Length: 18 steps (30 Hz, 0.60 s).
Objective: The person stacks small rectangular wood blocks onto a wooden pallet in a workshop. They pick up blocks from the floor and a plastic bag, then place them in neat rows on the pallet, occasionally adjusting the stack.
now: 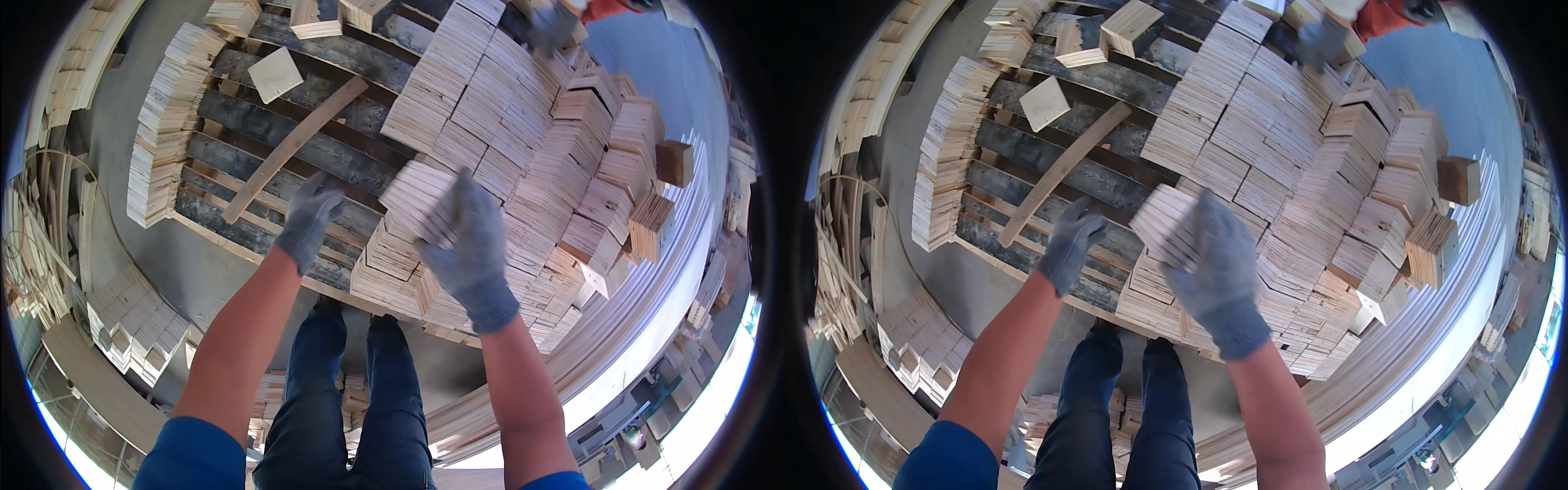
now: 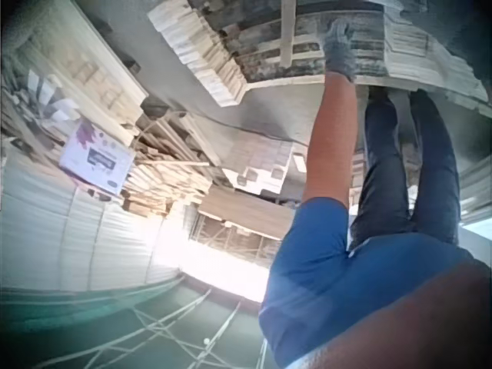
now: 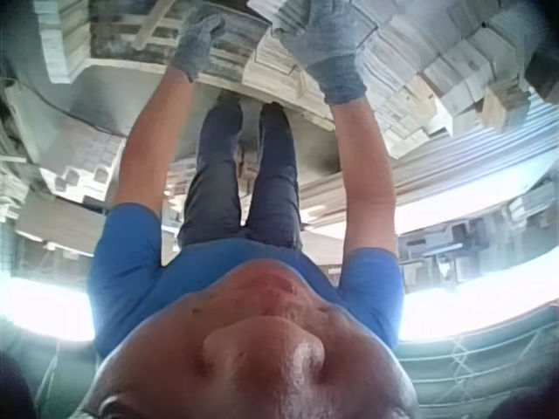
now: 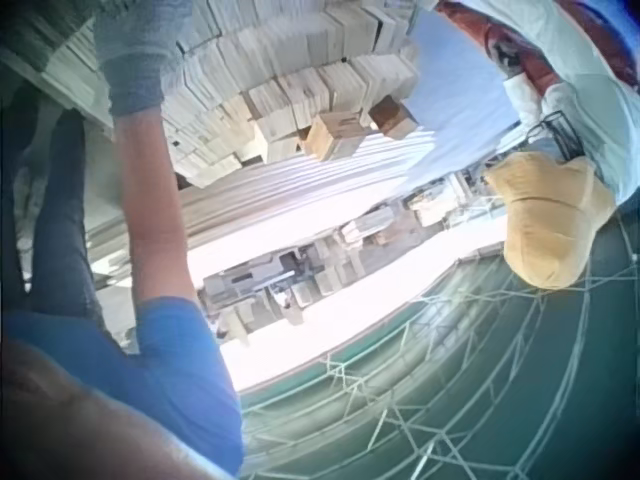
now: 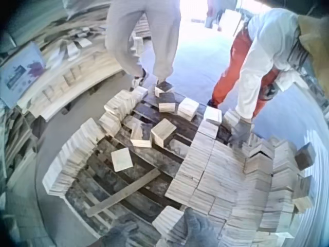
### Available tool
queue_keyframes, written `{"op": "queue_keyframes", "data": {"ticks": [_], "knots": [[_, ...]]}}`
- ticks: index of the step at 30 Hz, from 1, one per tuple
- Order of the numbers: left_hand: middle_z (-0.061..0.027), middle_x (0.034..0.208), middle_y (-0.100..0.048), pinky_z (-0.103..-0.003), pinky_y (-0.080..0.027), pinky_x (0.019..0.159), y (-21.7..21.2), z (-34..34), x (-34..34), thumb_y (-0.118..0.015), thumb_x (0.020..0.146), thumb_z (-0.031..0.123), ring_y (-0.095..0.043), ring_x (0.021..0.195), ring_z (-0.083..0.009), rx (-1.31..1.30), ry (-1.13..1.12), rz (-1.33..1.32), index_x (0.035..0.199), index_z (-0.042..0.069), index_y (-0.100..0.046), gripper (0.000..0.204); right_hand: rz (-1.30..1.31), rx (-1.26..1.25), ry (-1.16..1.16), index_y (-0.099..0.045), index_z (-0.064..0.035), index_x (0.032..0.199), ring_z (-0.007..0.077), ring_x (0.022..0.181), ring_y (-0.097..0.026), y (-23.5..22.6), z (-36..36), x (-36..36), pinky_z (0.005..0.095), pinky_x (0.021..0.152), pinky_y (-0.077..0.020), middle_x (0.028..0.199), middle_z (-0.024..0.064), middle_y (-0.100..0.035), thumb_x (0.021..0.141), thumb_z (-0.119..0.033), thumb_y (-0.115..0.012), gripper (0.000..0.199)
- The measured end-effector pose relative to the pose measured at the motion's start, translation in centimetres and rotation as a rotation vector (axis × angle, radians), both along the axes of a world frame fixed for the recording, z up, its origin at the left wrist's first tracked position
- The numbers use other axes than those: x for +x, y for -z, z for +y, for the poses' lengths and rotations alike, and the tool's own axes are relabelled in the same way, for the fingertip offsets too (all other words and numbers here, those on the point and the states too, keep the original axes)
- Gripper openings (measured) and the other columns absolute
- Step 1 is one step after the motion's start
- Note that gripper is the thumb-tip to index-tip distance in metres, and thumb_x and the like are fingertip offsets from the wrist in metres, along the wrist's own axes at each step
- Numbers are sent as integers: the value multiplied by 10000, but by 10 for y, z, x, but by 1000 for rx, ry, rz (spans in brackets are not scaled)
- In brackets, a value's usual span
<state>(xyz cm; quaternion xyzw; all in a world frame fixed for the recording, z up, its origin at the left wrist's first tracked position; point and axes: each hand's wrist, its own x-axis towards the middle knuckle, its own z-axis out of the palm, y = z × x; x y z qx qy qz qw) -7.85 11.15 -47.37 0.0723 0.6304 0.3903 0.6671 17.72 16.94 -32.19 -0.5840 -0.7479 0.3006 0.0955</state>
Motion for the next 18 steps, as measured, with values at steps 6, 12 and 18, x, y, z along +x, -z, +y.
{"op": "queue_keyframes", "data": {"ticks": [6, 12, 18], "knots": [[-98, 1171, -660, -315, -597, 831, -26, -80, -26, -677, 993, 137, -686, 1034, -213, -234, -316, -42, 1433, 52, -497, 483, -180, -20, -247, -393, -33, 1539, 345, 1230, -569, 57, 42, -84, 440, 1086, -449, 1373, 184, -555, 718, -302, -833, 969], [-88, 1232, -636, -326, -588, 852, -17, -74, 16, -680, 1008, 200, -669, 1053, -175, -31, -375, -269, 1469, 35, -478, 529, -381, 140, -265, -400, -52, 1546, 318, 1324, -464, 106, 48, -71, 461, 1154, -303, 1447, 146, -482, 722, -371, -855, 995], [-102, 1360, -597, -343, -521, 966, 1, 3, 47, -602, 1049, 379, -597, 1155, -168, 16, -238, -47, 1578, 127, -403, 619, -412, 67, -227, -412, -50, 1542, 342, 1362, -441, 96, 34, -49, 469, 1171, -296, 1468, 185, -478, 748, -388, -853, 969]]}}
